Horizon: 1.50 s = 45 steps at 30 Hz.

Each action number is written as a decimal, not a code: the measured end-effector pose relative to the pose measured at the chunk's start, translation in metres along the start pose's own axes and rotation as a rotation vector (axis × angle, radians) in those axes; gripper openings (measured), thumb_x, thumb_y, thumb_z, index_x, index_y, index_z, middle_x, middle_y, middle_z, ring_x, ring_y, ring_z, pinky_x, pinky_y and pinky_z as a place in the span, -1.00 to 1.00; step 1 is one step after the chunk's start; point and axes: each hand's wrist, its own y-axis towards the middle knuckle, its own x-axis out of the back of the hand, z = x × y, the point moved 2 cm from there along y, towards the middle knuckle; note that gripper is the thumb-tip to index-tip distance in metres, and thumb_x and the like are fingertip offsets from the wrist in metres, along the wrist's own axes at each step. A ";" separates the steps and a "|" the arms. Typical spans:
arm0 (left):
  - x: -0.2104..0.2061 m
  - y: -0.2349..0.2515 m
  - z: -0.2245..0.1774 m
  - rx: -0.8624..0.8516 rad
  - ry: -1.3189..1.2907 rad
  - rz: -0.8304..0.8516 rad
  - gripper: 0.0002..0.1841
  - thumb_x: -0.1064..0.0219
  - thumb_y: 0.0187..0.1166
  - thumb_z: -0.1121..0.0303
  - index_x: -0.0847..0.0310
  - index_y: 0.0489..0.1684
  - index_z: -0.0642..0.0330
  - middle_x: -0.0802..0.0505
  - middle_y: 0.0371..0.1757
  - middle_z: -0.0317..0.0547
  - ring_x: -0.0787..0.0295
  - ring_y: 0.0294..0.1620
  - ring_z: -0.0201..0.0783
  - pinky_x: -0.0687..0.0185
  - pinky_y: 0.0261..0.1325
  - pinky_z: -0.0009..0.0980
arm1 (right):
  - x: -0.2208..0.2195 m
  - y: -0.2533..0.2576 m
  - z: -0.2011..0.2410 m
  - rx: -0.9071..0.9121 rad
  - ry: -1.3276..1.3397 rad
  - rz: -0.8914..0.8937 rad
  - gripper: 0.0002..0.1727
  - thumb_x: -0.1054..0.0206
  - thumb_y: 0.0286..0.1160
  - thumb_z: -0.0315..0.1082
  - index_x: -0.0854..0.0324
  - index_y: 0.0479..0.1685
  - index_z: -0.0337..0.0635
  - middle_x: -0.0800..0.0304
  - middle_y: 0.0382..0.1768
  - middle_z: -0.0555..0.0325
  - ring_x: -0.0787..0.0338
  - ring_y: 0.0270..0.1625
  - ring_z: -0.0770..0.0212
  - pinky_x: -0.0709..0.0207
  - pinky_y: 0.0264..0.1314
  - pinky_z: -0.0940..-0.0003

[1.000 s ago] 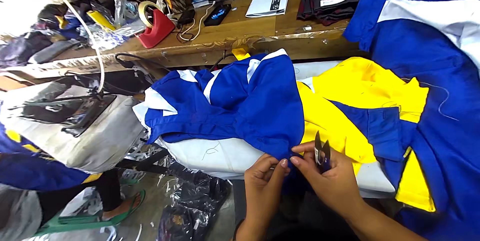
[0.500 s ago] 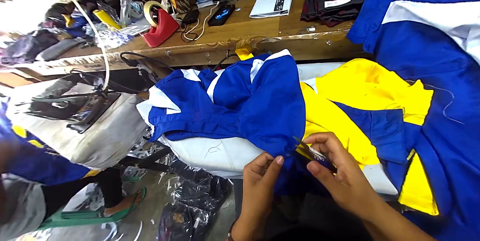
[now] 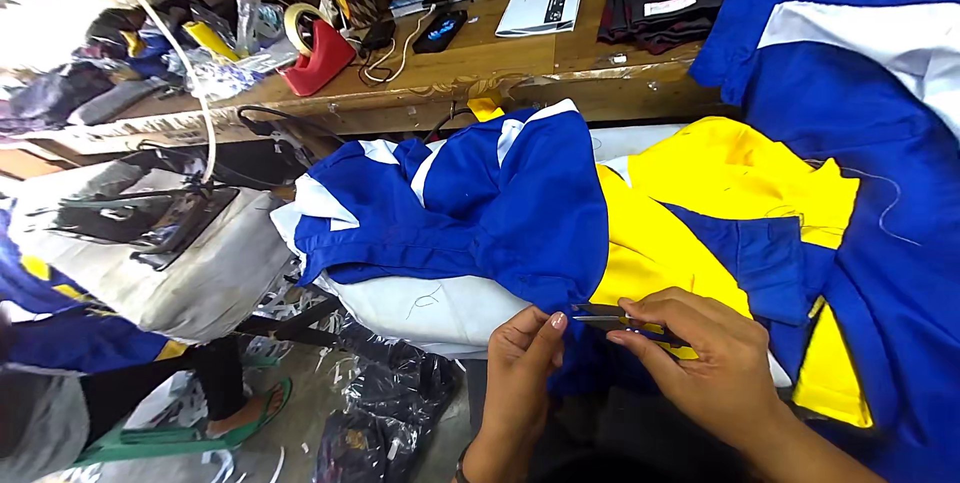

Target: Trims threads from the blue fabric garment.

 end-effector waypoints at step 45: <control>-0.005 -0.007 0.013 -0.104 -0.059 -0.106 -0.82 -0.28 0.61 0.56 -0.85 -0.27 0.33 -0.93 -0.20 -0.09 -0.90 -0.12 -0.35 -0.79 0.16 -0.41 | -0.022 -0.015 0.003 -0.173 0.373 -0.147 -0.74 -0.52 0.47 -0.21 -0.80 -0.15 -0.26 -0.82 -0.27 0.25 -0.70 -0.22 0.67 -0.53 -0.21 0.86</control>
